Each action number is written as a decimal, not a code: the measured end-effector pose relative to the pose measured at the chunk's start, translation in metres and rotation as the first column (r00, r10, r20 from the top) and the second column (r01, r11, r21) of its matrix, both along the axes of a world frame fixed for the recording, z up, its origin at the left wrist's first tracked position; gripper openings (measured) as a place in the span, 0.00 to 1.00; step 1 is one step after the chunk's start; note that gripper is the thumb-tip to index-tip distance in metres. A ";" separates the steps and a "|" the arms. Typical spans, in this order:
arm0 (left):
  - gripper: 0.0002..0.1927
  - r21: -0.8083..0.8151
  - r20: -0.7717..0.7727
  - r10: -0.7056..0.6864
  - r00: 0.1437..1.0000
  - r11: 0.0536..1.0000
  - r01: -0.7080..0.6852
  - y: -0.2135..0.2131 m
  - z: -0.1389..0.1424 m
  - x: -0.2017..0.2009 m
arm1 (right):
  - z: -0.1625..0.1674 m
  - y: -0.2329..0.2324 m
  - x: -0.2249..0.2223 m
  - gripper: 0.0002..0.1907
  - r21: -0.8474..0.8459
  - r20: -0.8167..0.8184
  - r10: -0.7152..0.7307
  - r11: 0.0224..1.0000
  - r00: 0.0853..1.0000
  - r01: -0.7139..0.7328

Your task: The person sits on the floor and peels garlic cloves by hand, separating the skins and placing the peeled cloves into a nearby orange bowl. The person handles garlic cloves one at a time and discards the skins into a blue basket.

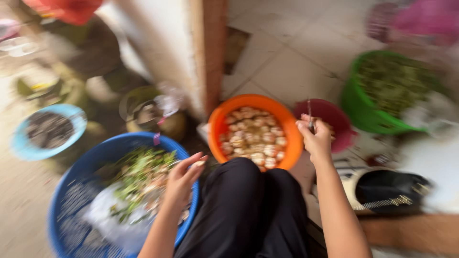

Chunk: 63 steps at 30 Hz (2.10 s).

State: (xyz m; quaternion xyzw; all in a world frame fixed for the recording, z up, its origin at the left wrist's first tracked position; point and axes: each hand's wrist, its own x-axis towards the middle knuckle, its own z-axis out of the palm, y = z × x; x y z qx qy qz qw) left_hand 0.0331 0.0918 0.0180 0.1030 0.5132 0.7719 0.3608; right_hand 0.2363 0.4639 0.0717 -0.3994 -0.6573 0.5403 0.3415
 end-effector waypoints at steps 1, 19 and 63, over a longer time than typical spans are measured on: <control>0.20 0.030 -0.008 -0.010 1.000 0.999 0.010 -0.002 0.002 -0.001 | 0.003 -0.021 -0.019 0.18 0.016 -0.029 0.122 0.992 0.992 -0.122; 0.15 0.130 -0.047 0.325 0.945 0.940 -0.317 -0.068 -0.009 -0.024 | 0.008 -0.269 -0.165 0.17 0.048 -0.117 0.808 0.585 0.578 -0.809; 0.12 0.088 -0.259 0.390 0.883 0.921 -0.381 -0.071 -0.003 -0.025 | 0.008 -0.265 -0.156 0.22 0.084 0.010 0.917 0.397 0.399 -0.914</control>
